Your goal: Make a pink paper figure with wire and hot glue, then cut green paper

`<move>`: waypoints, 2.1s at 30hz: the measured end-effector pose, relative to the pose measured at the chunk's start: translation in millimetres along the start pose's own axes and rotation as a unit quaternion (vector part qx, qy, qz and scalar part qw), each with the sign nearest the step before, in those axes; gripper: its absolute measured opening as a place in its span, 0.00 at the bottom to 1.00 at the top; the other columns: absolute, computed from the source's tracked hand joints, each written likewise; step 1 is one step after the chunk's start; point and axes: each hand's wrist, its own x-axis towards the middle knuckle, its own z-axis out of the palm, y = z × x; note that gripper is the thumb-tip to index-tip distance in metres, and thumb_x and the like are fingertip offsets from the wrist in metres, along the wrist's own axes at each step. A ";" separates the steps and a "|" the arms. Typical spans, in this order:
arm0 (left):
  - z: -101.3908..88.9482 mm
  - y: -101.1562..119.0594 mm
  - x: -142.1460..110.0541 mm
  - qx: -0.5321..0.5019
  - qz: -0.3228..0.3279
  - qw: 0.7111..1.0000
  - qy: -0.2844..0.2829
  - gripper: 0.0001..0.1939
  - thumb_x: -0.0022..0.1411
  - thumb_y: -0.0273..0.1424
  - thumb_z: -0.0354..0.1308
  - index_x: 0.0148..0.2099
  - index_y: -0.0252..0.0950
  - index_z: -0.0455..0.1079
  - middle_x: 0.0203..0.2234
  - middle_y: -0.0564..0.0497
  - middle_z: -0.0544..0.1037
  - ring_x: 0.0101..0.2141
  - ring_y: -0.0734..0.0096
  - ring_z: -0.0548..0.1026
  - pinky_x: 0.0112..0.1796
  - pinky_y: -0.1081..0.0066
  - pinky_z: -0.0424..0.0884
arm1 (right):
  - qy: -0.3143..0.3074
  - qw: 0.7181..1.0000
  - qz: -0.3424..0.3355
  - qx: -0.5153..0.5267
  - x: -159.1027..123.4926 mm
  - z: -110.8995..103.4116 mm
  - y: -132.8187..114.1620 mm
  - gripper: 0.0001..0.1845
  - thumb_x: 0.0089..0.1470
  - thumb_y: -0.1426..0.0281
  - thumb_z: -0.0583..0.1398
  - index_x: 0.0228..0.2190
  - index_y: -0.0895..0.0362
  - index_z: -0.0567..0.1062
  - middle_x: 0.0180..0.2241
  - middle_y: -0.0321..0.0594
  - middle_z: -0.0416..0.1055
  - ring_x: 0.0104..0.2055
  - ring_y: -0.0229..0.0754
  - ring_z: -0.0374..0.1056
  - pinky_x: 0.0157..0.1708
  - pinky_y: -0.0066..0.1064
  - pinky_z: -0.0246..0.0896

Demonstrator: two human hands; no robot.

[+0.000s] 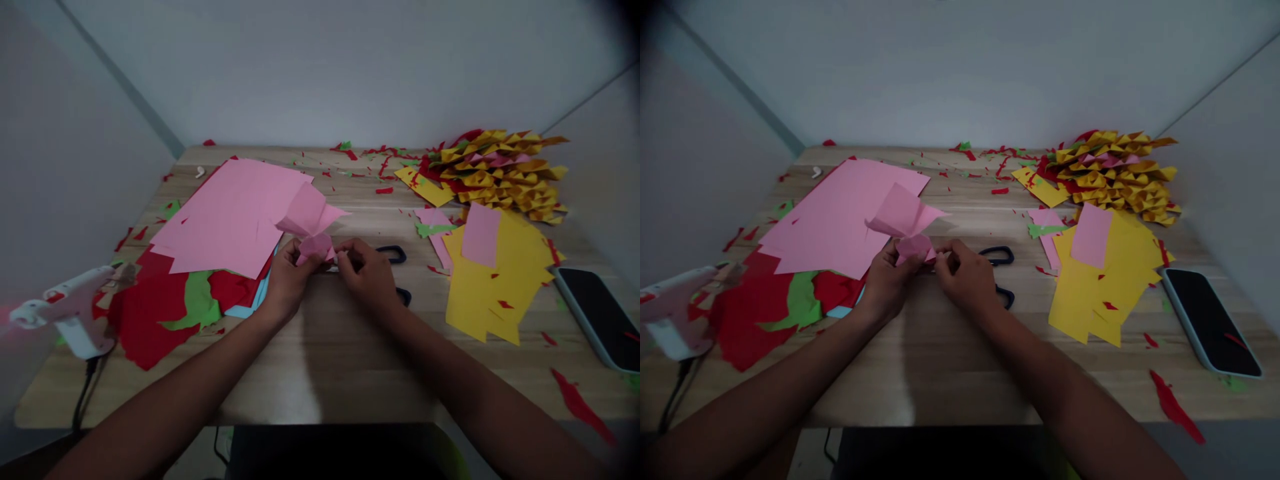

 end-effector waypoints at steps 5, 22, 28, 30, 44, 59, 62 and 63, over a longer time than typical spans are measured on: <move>-3.2 -1.8 0.2 0.049 0.008 0.999 -0.002 0.18 0.45 0.33 0.74 0.29 0.35 0.65 0.23 0.58 0.74 0.26 0.77 0.71 0.31 0.75 0.69 | -0.042 0.998 -0.012 0.050 3.5 -0.8 4.1 0.14 0.56 0.58 0.61 0.35 0.57 0.78 0.26 0.37 0.75 0.25 0.38 0.67 0.27 0.29 0.59; -3.3 5.2 1.2 0.100 -0.027 0.991 -0.088 0.15 0.51 0.37 0.71 0.37 0.33 0.76 0.27 0.51 0.79 0.27 0.71 0.74 0.31 0.72 0.70 | -0.111 0.957 0.054 0.264 12.6 -8.2 2.8 0.16 0.53 0.56 0.64 0.25 0.57 0.76 0.18 0.31 0.68 0.19 0.33 0.61 0.21 0.27 0.55; -1.8 4.4 0.5 0.056 -0.029 0.991 -0.115 0.18 0.48 0.34 0.73 0.42 0.34 0.77 0.30 0.51 0.81 0.31 0.69 0.77 0.33 0.72 0.73 | -0.108 0.965 0.052 0.233 12.7 -10.4 5.7 0.22 0.53 0.53 0.64 0.20 0.57 0.72 0.17 0.33 0.67 0.20 0.34 0.60 0.23 0.27 0.53; -2.1 3.8 -0.5 0.058 -0.033 0.991 -0.115 0.17 0.49 0.35 0.72 0.42 0.34 0.77 0.30 0.51 0.81 0.30 0.69 0.77 0.33 0.72 0.73 | -0.107 0.967 0.044 0.229 12.6 -11.6 5.5 0.23 0.53 0.52 0.63 0.19 0.56 0.71 0.17 0.33 0.67 0.21 0.34 0.60 0.23 0.28 0.54; 0.0 -0.3 6.6 0.042 0.039 0.994 -0.095 0.19 0.49 0.39 0.72 0.39 0.33 0.76 0.27 0.53 0.79 0.27 0.74 0.75 0.32 0.74 0.72 | -0.025 0.976 0.004 0.215 15.9 -10.2 0.0 0.20 0.48 0.53 0.67 0.21 0.54 0.69 0.17 0.30 0.66 0.20 0.34 0.59 0.23 0.27 0.54; 15.5 2.4 -77.9 0.047 0.004 0.994 -0.094 0.22 0.50 0.42 0.68 0.40 0.32 0.69 0.28 0.48 0.78 0.23 0.72 0.76 0.23 0.74 0.72 | 0.073 0.956 -0.003 0.284 -77.7 -19.5 10.5 0.22 0.52 0.49 0.61 0.31 0.57 0.74 0.22 0.36 0.73 0.19 0.37 0.65 0.21 0.28 0.63; 6.6 -9.9 -89.2 0.066 -0.014 0.992 -0.103 0.20 0.52 0.36 0.67 0.43 0.32 0.67 0.26 0.48 0.78 0.22 0.69 0.77 0.22 0.72 0.72 | 0.152 0.952 -0.005 0.265 -90.3 -29.2 32.8 0.22 0.56 0.51 0.59 0.36 0.59 0.74 0.23 0.34 0.72 0.19 0.36 0.63 0.20 0.28 0.61; 4.5 -11.7 -90.0 0.074 -0.014 0.991 -0.107 0.18 0.54 0.34 0.67 0.44 0.32 0.67 0.25 0.49 0.77 0.21 0.70 0.76 0.22 0.72 0.72 | 0.182 0.950 -0.010 0.255 -91.5 -32.5 38.8 0.22 0.57 0.51 0.59 0.36 0.59 0.74 0.24 0.35 0.72 0.21 0.36 0.64 0.21 0.28 0.61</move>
